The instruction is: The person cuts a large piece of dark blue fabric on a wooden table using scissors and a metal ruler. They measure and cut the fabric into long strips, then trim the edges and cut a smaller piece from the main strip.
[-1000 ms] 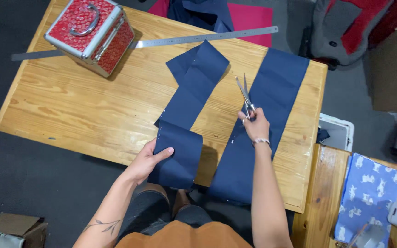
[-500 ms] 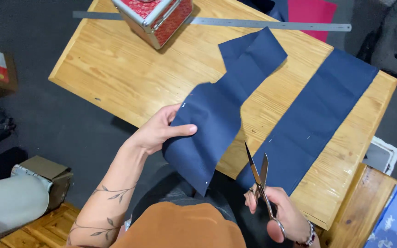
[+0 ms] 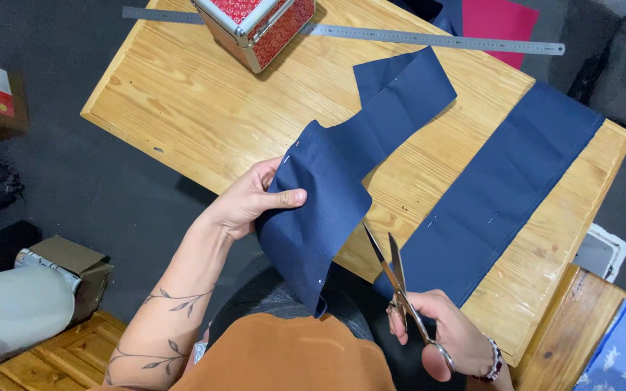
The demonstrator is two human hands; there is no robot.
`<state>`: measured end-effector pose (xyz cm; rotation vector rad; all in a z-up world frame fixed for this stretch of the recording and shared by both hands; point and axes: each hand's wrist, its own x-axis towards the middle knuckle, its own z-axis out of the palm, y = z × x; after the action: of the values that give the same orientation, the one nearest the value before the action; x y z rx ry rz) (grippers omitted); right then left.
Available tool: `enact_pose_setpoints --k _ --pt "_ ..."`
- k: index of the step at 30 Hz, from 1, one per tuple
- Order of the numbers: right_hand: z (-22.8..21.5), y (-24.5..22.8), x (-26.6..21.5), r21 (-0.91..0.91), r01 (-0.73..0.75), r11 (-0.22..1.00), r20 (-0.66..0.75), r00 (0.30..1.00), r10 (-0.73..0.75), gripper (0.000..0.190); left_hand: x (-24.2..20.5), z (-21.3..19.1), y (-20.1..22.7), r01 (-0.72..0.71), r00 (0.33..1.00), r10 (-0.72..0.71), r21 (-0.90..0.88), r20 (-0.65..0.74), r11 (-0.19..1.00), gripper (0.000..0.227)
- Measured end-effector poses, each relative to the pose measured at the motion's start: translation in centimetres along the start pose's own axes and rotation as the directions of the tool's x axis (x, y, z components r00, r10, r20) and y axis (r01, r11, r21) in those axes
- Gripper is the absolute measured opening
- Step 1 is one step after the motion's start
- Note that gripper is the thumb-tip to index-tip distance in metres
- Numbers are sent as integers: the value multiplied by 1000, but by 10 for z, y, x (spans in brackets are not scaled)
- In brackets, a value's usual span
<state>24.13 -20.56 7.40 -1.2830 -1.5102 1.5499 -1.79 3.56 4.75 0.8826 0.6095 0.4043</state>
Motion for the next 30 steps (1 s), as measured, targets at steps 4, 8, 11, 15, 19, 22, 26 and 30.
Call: enact_pose_setpoints --k 4,8,11,15,19,22,26,30 --pt "-5 -3 7 6 -3 1000 5 1000 3 100 -4 6 19 -30 1000 30 165 1 986 39" --pt "-12 -11 9 -25 2 1000 28 1000 -1 92 -10 10 42 -59 965 -10 253 263 966 45" --pt "-15 -18 9 -61 32 998 44 999 -30 86 -13 11 58 -130 924 -4 324 383 937 41" --pt "-19 -31 9 -71 44 997 39 998 -41 91 -14 26 80 -119 893 -50 341 448 932 49" --pt "-21 -35 13 -105 99 989 32 995 -96 89 -10 36 88 -135 881 -58 367 469 921 50" --pt "-24 -34 12 -97 86 992 29 996 -84 86 -6 39 89 -138 866 -58 349 497 927 50" --pt "-26 -33 11 -118 78 990 35 997 -75 87 -3 41 91 -182 850 -30 347 526 920 51" --pt "-25 -35 11 -90 74 993 23 997 -72 88 -1 42 95 -196 842 -35 367 538 909 49"
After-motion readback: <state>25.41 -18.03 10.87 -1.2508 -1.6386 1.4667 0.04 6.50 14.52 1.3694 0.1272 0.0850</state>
